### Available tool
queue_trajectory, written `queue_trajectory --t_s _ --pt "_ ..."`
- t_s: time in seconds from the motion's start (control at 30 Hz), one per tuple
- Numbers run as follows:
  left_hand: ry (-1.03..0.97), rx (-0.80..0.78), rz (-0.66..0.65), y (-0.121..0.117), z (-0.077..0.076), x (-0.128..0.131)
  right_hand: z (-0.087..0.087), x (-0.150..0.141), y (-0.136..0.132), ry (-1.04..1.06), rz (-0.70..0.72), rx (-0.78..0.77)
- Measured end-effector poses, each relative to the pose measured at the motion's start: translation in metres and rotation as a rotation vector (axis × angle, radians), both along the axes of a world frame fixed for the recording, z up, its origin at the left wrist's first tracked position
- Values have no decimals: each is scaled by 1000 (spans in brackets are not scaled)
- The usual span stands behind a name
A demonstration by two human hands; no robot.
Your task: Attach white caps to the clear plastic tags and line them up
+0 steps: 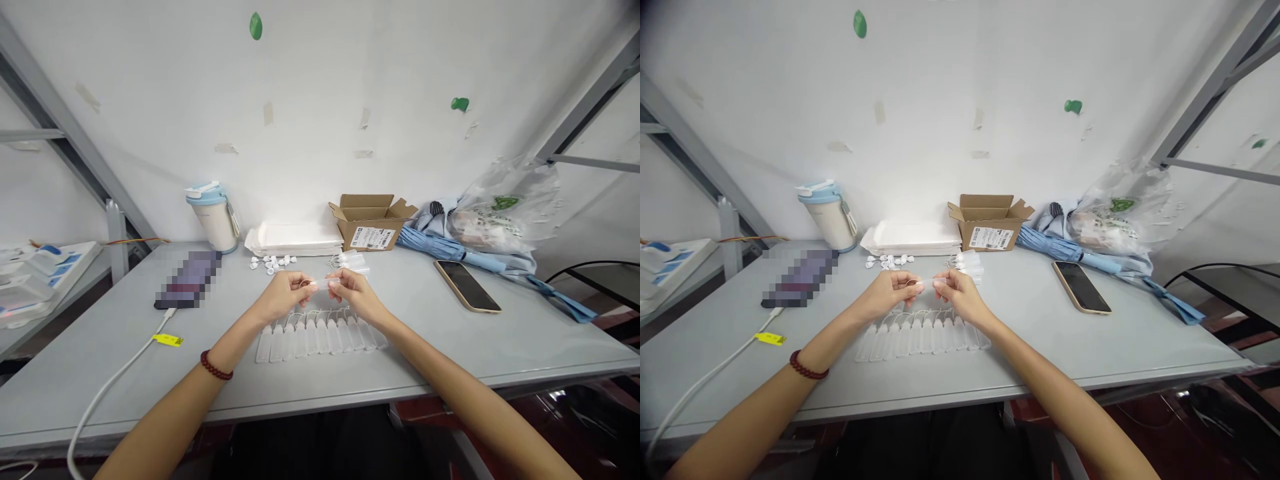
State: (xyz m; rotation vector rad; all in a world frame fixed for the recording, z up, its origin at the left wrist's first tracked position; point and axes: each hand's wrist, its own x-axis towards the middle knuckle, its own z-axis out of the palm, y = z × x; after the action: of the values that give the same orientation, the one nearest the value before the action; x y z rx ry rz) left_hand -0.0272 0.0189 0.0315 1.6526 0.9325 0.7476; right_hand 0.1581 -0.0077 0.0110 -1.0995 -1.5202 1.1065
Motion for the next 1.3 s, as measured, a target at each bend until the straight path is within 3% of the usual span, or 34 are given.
queue_trajectory --t_s 0.1,0.3,0.43,0.83,1.1,1.3 --pt "9 52 44 -2 1 3 0 1 1 36 7 -6" --pt "-49 -108 -30 -3 2 3 5 2 -2 71 26 44" --pt "-78 -188 17 -3 -1 4 6 3 -3 46 40 46" --pt "-184 -253 30 -2 -2 5 5 1 -2 70 44 16" --pt "-160 -149 14 -4 -3 7 7 2 -1 119 7 -17" --pt "-41 40 51 -10 -2 13 9 2 -1 251 6 -161"
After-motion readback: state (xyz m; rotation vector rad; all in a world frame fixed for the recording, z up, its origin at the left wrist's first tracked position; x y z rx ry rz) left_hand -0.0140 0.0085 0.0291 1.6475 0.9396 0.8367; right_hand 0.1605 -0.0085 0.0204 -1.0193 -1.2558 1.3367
